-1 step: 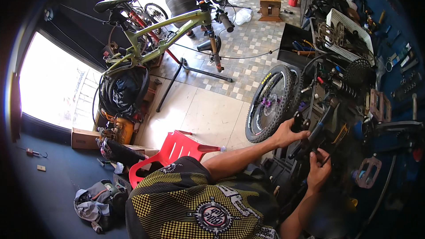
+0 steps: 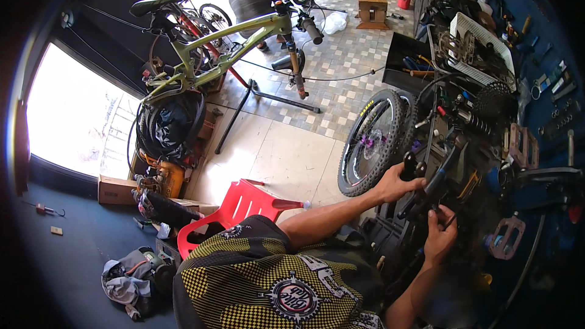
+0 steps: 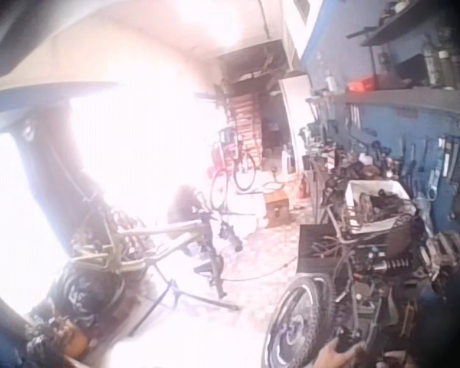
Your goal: The person assembles a bicycle crankset by inserting a bolt into the crank arm and tightening it with a screwdriver. They then insert a second bolt and tighten it, repeating the process for the other crank arm.
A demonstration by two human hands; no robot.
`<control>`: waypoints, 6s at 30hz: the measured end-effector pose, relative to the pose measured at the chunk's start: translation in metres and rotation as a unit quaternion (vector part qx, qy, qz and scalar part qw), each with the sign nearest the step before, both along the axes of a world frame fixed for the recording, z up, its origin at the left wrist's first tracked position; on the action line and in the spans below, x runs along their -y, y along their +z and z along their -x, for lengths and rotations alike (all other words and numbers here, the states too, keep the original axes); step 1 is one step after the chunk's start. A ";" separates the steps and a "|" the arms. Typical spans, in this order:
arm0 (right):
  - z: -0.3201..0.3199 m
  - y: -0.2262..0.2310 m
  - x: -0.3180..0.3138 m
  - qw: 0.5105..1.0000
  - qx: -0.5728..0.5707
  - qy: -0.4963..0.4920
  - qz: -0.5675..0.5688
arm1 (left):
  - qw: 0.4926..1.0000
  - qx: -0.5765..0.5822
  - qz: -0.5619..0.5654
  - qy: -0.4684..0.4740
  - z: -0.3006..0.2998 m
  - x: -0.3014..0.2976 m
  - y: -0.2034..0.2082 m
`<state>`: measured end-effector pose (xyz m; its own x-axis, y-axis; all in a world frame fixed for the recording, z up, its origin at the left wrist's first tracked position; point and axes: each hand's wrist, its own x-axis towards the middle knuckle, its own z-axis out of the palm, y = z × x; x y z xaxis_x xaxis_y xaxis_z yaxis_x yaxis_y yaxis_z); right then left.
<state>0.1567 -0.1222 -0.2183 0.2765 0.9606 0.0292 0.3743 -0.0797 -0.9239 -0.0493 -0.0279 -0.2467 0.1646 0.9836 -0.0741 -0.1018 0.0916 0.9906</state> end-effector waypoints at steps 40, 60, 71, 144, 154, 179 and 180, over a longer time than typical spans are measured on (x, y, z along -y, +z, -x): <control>-0.116 -0.066 0.060 0.888 0.400 -0.179 0.136 | 0.947 0.255 0.165 -0.103 0.041 0.008 -0.039; -0.088 -0.031 0.011 0.874 -0.473 0.014 -0.113 | 0.944 0.240 0.187 -0.130 0.030 0.010 -0.030; -0.058 0.013 0.021 0.836 -0.514 0.105 -0.161 | 0.934 0.270 0.166 -0.168 0.011 0.010 -0.018; 0.077 0.101 0.061 0.843 -0.493 0.185 -0.110 | 0.533 0.758 0.143 -0.347 -0.003 0.043 0.136; 0.075 0.099 0.058 0.849 -0.485 0.173 -0.117 | 0.549 0.749 0.148 -0.341 -0.003 0.040 0.132; -0.053 -0.069 0.030 0.942 0.328 -0.028 0.069 | 0.591 0.724 0.160 -0.318 0.012 0.036 0.100; -0.050 -0.071 0.030 0.945 0.322 -0.036 0.055 | 0.593 0.720 0.163 -0.321 0.012 0.036 0.100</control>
<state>0.2067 -0.1525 -0.2892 0.3002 0.9470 0.1141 0.8455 -0.2088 -0.4914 -0.0610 -0.0634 -0.1472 0.6209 0.6559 0.4294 -0.6617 0.7322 -0.1616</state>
